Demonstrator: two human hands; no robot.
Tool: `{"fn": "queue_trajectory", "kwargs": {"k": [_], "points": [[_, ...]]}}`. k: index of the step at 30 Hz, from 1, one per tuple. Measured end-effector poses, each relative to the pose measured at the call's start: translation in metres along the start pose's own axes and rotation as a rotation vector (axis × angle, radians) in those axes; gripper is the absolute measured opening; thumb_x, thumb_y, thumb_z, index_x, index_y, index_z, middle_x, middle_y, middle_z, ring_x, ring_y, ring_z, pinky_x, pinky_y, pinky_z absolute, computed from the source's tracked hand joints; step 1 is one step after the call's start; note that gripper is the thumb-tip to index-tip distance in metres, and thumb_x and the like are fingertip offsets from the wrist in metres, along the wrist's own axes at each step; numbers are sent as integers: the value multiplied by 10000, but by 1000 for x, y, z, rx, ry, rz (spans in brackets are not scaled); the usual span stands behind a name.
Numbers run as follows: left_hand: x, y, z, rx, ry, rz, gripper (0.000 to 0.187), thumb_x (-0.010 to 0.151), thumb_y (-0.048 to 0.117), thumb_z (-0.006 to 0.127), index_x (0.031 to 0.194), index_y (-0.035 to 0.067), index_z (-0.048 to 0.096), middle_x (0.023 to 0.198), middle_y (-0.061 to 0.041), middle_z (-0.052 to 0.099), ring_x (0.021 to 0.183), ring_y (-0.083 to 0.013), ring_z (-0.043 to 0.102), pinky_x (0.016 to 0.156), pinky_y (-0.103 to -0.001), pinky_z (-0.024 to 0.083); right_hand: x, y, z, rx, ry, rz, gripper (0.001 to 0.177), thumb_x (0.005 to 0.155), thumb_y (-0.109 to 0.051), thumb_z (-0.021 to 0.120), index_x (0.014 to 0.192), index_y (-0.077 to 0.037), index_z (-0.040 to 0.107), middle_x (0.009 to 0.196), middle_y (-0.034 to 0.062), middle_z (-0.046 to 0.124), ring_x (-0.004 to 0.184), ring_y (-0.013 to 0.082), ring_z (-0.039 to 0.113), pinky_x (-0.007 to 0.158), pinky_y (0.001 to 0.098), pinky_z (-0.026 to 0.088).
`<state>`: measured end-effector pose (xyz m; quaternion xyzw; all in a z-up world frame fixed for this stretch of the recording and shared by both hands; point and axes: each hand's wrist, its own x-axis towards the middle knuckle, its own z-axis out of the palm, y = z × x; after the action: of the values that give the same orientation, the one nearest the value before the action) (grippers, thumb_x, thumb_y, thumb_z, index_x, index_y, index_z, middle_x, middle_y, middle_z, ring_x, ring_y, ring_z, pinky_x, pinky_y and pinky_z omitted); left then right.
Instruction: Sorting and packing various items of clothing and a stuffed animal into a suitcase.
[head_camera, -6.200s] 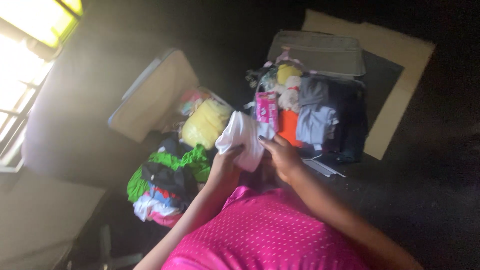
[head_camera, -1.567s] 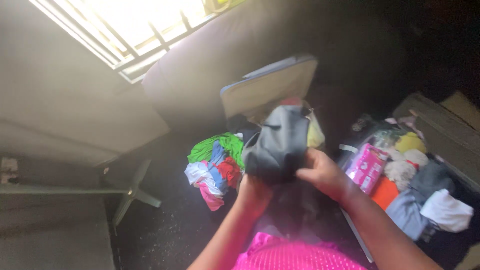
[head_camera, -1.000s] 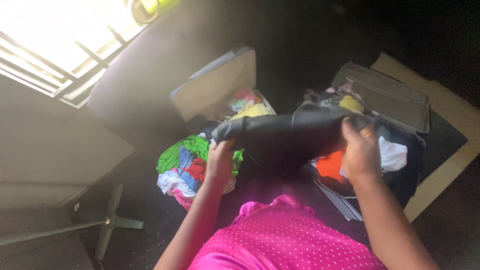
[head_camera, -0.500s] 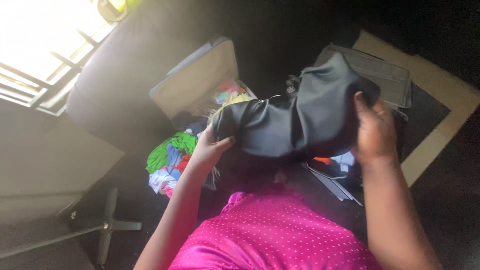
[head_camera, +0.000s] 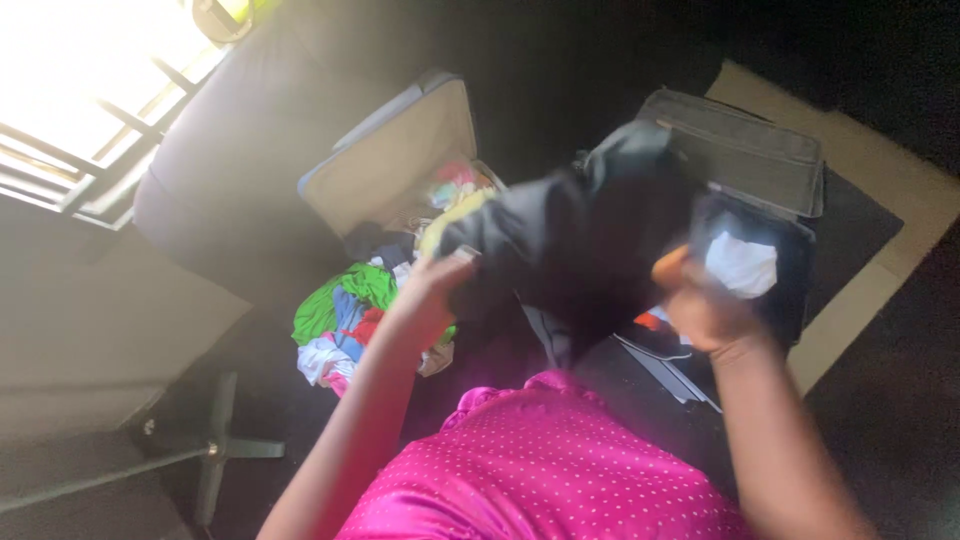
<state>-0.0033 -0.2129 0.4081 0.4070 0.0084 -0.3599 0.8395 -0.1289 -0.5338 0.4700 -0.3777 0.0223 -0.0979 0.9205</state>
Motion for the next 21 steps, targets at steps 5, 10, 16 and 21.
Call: {"fn": "queue_trajectory", "kwargs": {"k": [5, 10, 16, 21], "points": [[5, -22, -32, 643, 402, 1, 320, 1000, 379, 646, 1024, 65, 704, 743, 45, 504, 643, -58, 407, 526, -283, 313, -5, 75, -85, -996, 200, 191, 427, 846, -355, 739, 1142, -46, 755, 1012, 80, 776, 909, 198, 680, 850, 351, 515], [-5, 2, -91, 714, 454, 58, 348, 1066, 402, 599, 943, 77, 625, 717, 70, 403, 611, -59, 316, 499, -275, 235, -11, 47, -92, -1422, 712, 387, 533, 1003, -458, 786, 1026, 59, 663, 894, 251, 675, 773, 335, 616, 691, 486, 470], [-6, 10, -94, 676, 372, 250, 256, 1055, 305, 615, 1070, 64, 699, 889, 69, 621, 770, -19, 503, 672, -205, 425, -3, 25, -62, -1301, 591, 119, 514, 955, -476, 766, 1068, 20, 693, 923, 157, 717, 837, 262, 638, 797, 401, 493], [-12, 13, -92, 467, 384, 286, 247, 1021, 195, 643, 1166, 4, 702, 1006, -14, 741, 861, -82, 668, 799, -252, 552, -2, 32, -63, -1024, 222, 40, 683, 826, -428, 827, 1287, -4, 554, 1141, 108, 697, 1049, 196, 638, 909, 345, 476]]}}
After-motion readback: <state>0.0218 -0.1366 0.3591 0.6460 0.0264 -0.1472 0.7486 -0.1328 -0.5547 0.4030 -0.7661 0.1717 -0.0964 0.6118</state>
